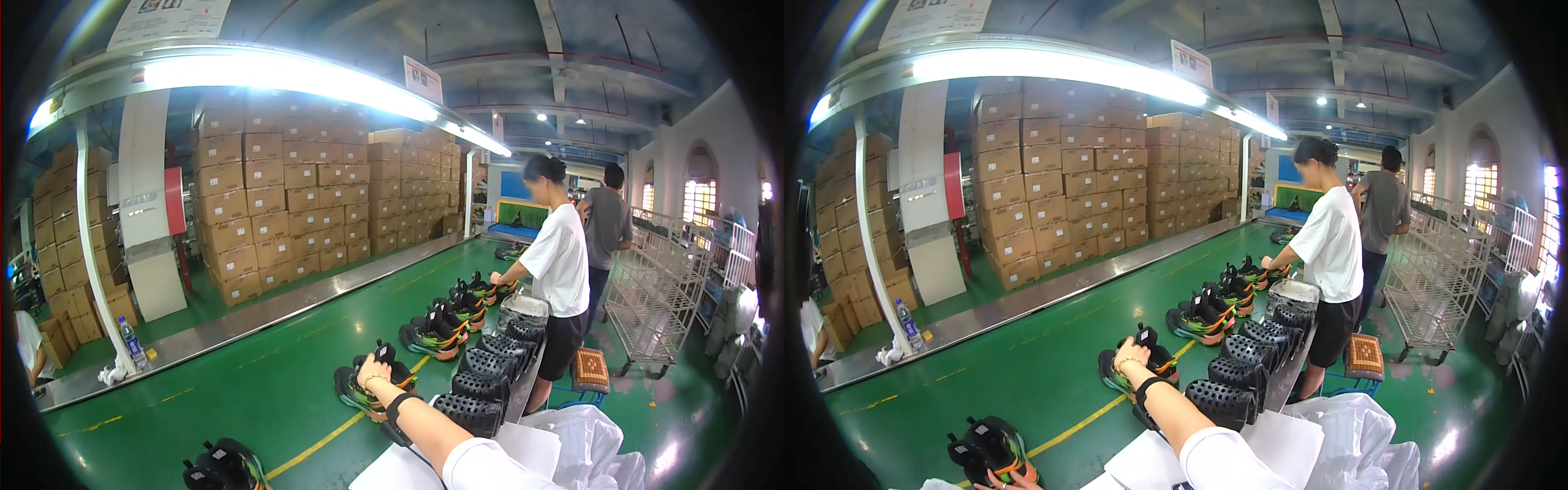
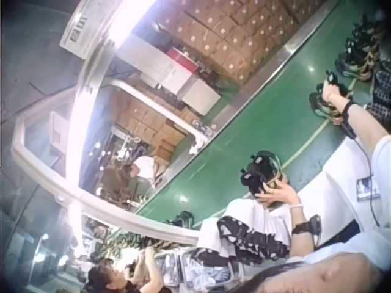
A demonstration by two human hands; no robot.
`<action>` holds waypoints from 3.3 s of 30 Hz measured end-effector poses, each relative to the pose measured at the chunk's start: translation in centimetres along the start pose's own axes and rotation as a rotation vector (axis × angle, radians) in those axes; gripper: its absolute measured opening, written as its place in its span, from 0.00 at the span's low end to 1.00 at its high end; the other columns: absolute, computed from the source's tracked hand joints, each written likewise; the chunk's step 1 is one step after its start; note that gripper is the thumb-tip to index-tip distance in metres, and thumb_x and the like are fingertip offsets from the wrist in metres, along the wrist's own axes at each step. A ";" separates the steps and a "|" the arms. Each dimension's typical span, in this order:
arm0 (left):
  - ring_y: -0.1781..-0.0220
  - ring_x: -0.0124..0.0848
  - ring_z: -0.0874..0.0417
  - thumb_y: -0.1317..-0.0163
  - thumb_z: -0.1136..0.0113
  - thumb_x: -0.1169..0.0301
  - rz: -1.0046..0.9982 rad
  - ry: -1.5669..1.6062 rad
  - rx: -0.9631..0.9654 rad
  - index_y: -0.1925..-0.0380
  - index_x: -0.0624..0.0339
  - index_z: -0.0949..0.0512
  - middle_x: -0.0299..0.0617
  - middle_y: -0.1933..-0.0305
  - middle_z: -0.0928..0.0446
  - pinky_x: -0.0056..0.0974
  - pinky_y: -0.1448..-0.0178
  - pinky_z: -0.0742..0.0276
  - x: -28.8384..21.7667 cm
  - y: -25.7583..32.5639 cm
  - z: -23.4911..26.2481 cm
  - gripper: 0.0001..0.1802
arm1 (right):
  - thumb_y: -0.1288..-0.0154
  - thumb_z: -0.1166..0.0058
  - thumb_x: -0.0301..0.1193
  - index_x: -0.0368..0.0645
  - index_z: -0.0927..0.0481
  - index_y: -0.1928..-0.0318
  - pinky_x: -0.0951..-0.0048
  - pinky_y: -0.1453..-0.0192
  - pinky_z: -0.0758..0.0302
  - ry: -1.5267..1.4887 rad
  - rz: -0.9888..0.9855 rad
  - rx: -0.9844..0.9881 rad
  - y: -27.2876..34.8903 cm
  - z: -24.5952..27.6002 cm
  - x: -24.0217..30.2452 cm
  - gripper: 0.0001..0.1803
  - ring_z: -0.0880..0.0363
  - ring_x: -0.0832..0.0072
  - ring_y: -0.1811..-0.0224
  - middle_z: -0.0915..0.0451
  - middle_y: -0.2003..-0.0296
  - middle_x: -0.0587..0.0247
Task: Checking and organizing shoes on an assembly line.
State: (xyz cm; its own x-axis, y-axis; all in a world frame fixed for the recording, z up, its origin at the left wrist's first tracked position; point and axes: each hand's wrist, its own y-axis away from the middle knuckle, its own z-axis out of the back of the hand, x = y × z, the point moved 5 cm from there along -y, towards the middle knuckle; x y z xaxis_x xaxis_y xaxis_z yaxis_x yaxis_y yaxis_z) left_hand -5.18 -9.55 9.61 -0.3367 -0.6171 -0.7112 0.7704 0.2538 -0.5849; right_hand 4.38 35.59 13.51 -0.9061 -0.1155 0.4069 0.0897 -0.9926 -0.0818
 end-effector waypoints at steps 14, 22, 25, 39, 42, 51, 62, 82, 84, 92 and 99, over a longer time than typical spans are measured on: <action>0.32 0.64 0.54 0.44 0.44 0.60 0.078 0.144 -0.036 0.46 0.54 0.33 0.57 0.32 0.49 0.70 0.36 0.62 -0.6 -1.0 0.3 0.26 | 0.47 0.42 0.38 0.32 0.49 0.40 0.61 0.50 0.25 -0.033 0.063 0.049 -3.9 0.7 -3.2 0.41 0.23 0.55 0.51 0.24 0.54 0.39; 0.31 0.48 0.55 0.41 0.48 0.75 0.117 0.253 0.016 0.44 0.65 0.39 0.50 0.29 0.62 0.42 0.49 0.19 0.6 -1.1 -0.4 0.24 | 0.51 0.41 0.33 0.33 0.31 0.52 0.63 0.54 0.23 0.014 -0.008 0.086 -1.6 -2.1 -4.8 0.27 0.19 0.62 0.57 0.19 0.62 0.49; 0.32 0.47 0.55 0.33 0.58 0.67 0.158 0.298 0.111 0.49 0.69 0.34 0.45 0.29 0.59 0.37 0.59 0.15 0.3 -1.2 0.2 0.18 | 0.53 0.39 0.36 0.41 0.16 0.68 0.66 0.54 0.22 0.287 0.089 0.130 -0.3 -1.9 -4.4 0.13 0.19 0.64 0.57 0.18 0.63 0.54; 0.34 0.48 0.40 0.29 0.78 0.53 -0.225 0.398 0.119 0.55 0.66 0.25 0.40 0.48 0.26 0.58 0.29 0.70 -1.7 1.3 1.0 0.33 | 0.48 0.47 0.37 0.38 0.18 0.66 0.60 0.55 0.23 0.222 0.892 0.401 19.4 0.4 7.1 0.15 0.19 0.56 0.61 0.19 0.67 0.46; 0.42 0.46 0.30 0.28 0.73 0.56 -0.180 0.622 0.170 0.56 0.70 0.27 0.48 0.51 0.25 0.49 0.34 0.46 -1.0 2.3 0.2 0.29 | 0.46 0.46 0.40 0.40 0.21 0.59 0.61 0.57 0.25 -0.042 1.150 0.460 24.5 10.0 7.2 0.19 0.20 0.55 0.64 0.19 0.68 0.48; 0.67 0.36 0.23 0.34 0.55 0.69 -0.087 0.763 0.585 0.72 0.73 0.26 0.48 0.65 0.24 0.37 0.57 0.28 -7.7 2.0 -3.1 0.16 | 0.44 0.46 0.38 0.40 0.27 0.52 0.63 0.61 0.26 -0.066 0.891 -0.104 17.6 30.4 -9.4 0.21 0.20 0.59 0.68 0.19 0.73 0.54; 0.61 0.43 0.18 0.50 0.44 0.73 -0.924 -0.324 1.301 0.68 0.67 0.19 0.49 0.63 0.19 0.41 0.55 0.24 -13.1 3.2 -16.3 0.11 | 0.43 0.49 0.52 0.34 0.32 0.47 0.58 0.48 0.28 0.009 0.300 -0.059 6.2 20.6 -30.4 0.35 0.24 0.49 0.53 0.23 0.59 0.37; 0.59 0.36 0.20 0.45 0.46 0.70 -1.196 -0.200 1.995 0.62 0.66 0.21 0.43 0.60 0.19 0.37 0.51 0.26 -22.6 12.4 -23.3 0.14 | 0.56 0.37 0.52 0.31 0.24 0.57 0.62 0.52 0.26 -0.317 0.402 -0.404 10.5 28.5 -27.4 0.36 0.21 0.52 0.59 0.21 0.65 0.41; 0.59 0.35 0.20 0.45 0.46 0.70 -1.073 -0.196 2.076 0.62 0.66 0.21 0.42 0.59 0.19 0.37 0.51 0.26 -17.6 10.2 -22.8 0.14 | 0.57 0.34 0.47 0.31 0.24 0.56 0.65 0.55 0.25 -0.420 0.429 -0.356 13.4 30.9 -24.7 0.34 0.20 0.54 0.62 0.21 0.67 0.42; 0.55 0.29 0.25 0.39 0.50 0.66 -0.401 -0.250 2.195 0.51 0.64 0.26 0.36 0.55 0.22 0.37 0.45 0.30 -7.9 7.3 -16.6 0.19 | 0.54 0.34 0.29 0.32 0.28 0.50 0.78 0.56 0.25 -0.866 0.663 -0.049 23.3 33.7 -17.1 0.29 0.24 0.81 0.62 0.21 0.63 0.61; 0.56 0.43 0.20 0.46 0.47 0.64 -0.998 -0.622 1.255 0.61 0.60 0.20 0.49 0.58 0.20 0.41 0.47 0.27 -13.2 3.6 -9.0 0.16 | 0.55 0.36 0.48 0.33 0.22 0.59 0.66 0.60 0.25 -0.473 0.830 0.148 23.8 24.7 -5.0 0.31 0.20 0.59 0.68 0.20 0.71 0.48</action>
State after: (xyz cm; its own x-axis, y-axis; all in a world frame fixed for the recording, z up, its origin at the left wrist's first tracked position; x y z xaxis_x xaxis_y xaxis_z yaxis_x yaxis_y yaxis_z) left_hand -2.85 6.22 13.45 -0.9010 -0.4126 0.1338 0.4316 -0.8836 0.1817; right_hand 21.25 11.57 31.98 -0.2733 -0.7533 0.5982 0.7071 -0.5789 -0.4059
